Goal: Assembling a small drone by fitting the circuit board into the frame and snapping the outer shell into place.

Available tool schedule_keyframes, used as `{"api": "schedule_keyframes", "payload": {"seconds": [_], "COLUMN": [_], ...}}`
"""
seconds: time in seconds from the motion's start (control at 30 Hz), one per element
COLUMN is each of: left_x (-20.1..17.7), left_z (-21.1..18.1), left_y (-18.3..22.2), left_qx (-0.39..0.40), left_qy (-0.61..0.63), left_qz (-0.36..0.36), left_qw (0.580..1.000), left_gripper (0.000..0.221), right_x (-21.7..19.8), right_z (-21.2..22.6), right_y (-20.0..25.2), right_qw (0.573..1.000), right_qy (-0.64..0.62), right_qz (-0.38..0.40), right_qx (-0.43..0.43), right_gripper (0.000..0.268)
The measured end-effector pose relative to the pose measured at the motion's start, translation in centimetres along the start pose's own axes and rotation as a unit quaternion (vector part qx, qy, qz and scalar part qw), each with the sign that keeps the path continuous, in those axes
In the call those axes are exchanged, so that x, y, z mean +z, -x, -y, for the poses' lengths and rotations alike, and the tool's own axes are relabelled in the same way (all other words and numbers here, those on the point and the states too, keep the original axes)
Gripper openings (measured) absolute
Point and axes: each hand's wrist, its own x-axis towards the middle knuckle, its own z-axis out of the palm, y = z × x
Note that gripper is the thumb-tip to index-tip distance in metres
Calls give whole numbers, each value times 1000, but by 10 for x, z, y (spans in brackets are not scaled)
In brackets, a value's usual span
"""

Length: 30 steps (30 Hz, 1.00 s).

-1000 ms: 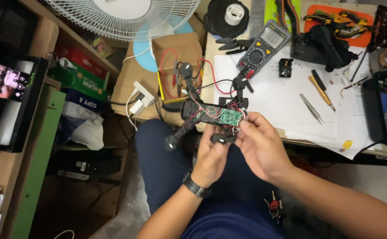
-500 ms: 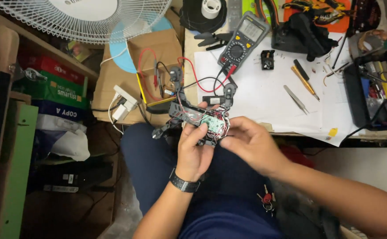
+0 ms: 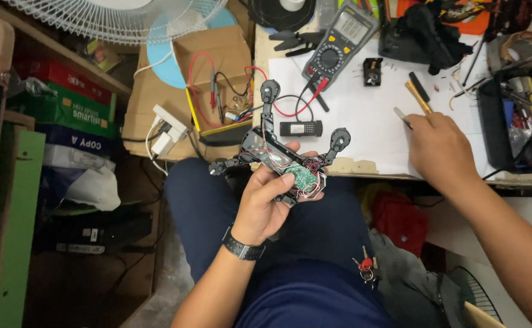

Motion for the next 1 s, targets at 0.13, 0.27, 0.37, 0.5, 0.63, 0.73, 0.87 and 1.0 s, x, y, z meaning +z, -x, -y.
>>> {"api": "schedule_keyframes", "payload": {"seconds": [0.13,0.27,0.37,0.5,0.63,0.73,0.87,1.0], "left_x": [-2,-7,-10,-3,1,2,-3,-7], "left_z": [-1,-1,0,-3,-1,3,5,6], "left_y": [10,23,24,25,27,26,23,18], "left_qx": [5,9,17,15,7,16,-4,-18], "left_qy": [38,26,29,35,43,31,110,147], "left_qz": [-6,-18,-17,-15,-18,-44,-71,-62], "left_qw": [999,999,999,999,999,998,991,987], "left_gripper": [66,64,63,62,63,62,63,57], "right_x": [-14,-102,-125,-130,-141,-132,-115,-107], "right_z": [7,73,103,151,178,180,178,176], "right_y": [-7,-8,3,14,6,8,12,10], "right_qw": [996,890,738,639,699,726,754,791], "right_qy": [-67,-447,-668,-763,-707,-687,-650,-586], "right_qz": [-61,-25,18,17,24,-24,-80,-122], "right_qx": [-2,83,94,95,102,5,-44,-126], "right_gripper": [44,30,19,16,34,36,31,24]}}
